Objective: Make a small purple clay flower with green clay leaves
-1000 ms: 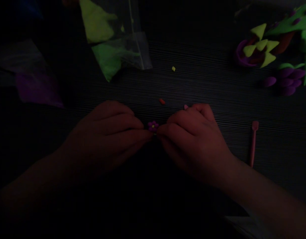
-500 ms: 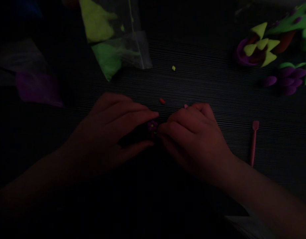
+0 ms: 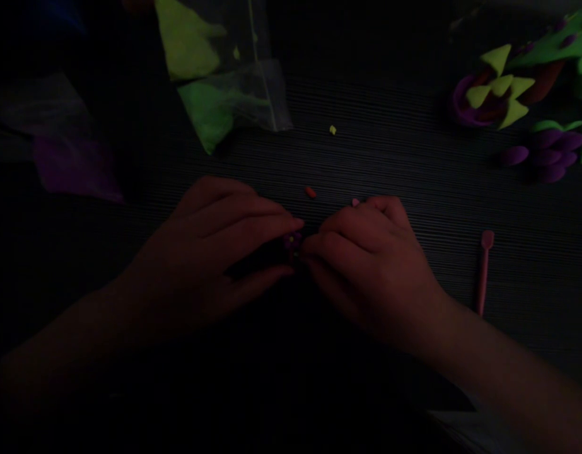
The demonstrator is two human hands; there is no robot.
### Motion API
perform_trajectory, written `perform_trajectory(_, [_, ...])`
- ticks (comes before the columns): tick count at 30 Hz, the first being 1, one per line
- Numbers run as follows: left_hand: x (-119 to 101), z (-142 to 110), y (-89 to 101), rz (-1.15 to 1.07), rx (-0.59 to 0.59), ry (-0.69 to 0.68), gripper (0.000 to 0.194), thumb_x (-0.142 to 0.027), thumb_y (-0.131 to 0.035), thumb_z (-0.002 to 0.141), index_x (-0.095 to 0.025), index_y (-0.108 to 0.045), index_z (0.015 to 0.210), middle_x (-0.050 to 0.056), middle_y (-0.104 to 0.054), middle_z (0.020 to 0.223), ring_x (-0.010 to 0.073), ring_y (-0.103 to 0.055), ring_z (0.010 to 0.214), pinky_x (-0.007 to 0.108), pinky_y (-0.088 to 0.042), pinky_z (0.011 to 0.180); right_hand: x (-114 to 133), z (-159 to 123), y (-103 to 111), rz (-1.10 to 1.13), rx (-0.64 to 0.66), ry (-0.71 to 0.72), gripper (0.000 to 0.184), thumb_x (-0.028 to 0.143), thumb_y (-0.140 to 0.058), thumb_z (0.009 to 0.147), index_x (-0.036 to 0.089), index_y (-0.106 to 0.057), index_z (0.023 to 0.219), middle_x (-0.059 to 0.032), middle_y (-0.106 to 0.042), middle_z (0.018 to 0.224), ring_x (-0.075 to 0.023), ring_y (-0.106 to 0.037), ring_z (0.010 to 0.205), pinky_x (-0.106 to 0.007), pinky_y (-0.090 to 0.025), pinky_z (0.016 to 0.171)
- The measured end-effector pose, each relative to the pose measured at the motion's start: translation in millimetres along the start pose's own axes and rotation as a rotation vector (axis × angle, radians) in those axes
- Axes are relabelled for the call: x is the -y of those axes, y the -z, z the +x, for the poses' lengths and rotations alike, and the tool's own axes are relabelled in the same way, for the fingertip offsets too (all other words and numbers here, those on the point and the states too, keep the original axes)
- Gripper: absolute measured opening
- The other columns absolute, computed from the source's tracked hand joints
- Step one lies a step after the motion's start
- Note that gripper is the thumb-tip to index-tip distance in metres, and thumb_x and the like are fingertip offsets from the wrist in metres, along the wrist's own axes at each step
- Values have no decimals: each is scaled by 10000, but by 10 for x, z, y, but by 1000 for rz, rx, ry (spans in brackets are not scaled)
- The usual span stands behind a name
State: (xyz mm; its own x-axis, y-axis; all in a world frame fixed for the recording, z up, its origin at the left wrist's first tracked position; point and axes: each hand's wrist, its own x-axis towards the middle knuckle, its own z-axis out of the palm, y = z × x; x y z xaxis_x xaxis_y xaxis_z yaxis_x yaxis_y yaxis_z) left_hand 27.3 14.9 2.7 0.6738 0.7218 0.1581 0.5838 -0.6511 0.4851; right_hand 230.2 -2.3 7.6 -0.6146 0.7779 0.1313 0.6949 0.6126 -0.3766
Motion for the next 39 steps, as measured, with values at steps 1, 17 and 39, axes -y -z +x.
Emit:
perform_trajectory(1, [-3,-1,7,4,-10,2,245,-284,-511,780,-246,-522,1022,8,-584,1033,213,-495,1015,386,-411,842,0,0,-3,-3,2,0,88,214,-578,759,217,-583,846,-19,-608,775,-167,-519,709,-386,-378,735])
perform_trajectory(17, [33,-60,-6,84,-52,-106,119,-248,-465,810,-267,-572,857,-20,-556,881,177,-488,911,336,-416,752,-30,-9,13,47,17,18,103,207,-581,750,215,-582,852,-15,-601,783,-157,-517,723,-383,-361,765])
perform_trajectory(39, [-1,-58,-18,124,-19,-89,175,-211,-418,833,-278,-577,865,-28,-574,879,166,-496,883,332,-399,741,-29,-8,25,55,24,18,95,206,-583,742,210,-584,837,-21,-589,779,-159,-517,726,-392,-379,769])
